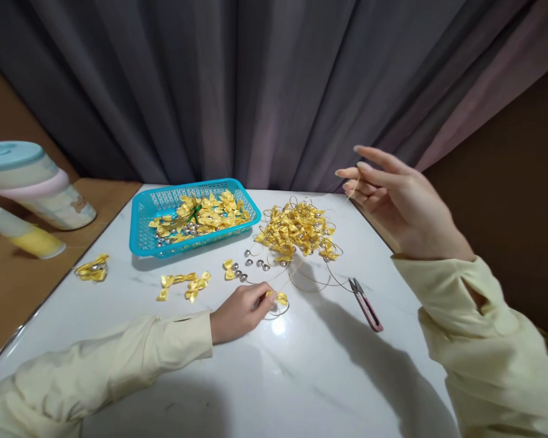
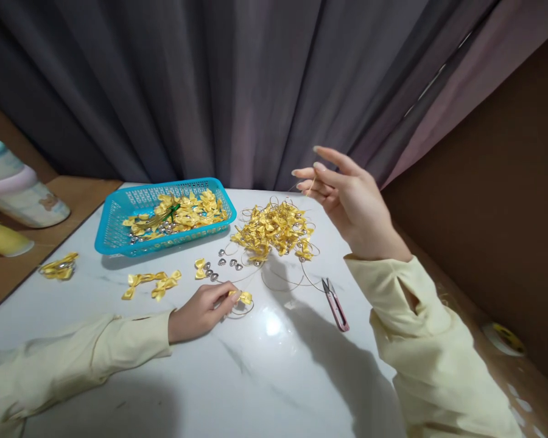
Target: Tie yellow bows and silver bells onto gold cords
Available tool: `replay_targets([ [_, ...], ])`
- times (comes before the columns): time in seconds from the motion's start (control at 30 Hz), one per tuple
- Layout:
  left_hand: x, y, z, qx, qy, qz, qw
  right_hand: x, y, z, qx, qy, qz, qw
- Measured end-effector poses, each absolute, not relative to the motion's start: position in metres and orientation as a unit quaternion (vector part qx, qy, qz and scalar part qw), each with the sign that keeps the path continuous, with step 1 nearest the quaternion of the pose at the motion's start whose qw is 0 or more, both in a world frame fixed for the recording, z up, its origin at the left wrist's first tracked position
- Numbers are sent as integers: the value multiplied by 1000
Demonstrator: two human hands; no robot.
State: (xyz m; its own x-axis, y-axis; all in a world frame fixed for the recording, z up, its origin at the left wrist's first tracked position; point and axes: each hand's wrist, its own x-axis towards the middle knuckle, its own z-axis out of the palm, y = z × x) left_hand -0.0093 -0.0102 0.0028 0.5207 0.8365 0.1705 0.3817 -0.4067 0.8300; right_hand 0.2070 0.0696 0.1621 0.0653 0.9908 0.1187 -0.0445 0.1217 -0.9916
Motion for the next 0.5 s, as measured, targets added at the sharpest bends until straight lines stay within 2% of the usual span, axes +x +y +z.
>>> replay_targets([
  [0.3, -9, -8, 1, 769, 412, 296, 390, 204, 44, 205, -440, -528, 425, 589],
  [0.4, -9, -7, -1, 767, 419, 297, 384, 205, 25, 209, -445, -580, 378, 568],
  [0.5, -10, -6, -2, 764, 420, 297, 389, 212, 10, 208, -437, -652, 354, 508],
])
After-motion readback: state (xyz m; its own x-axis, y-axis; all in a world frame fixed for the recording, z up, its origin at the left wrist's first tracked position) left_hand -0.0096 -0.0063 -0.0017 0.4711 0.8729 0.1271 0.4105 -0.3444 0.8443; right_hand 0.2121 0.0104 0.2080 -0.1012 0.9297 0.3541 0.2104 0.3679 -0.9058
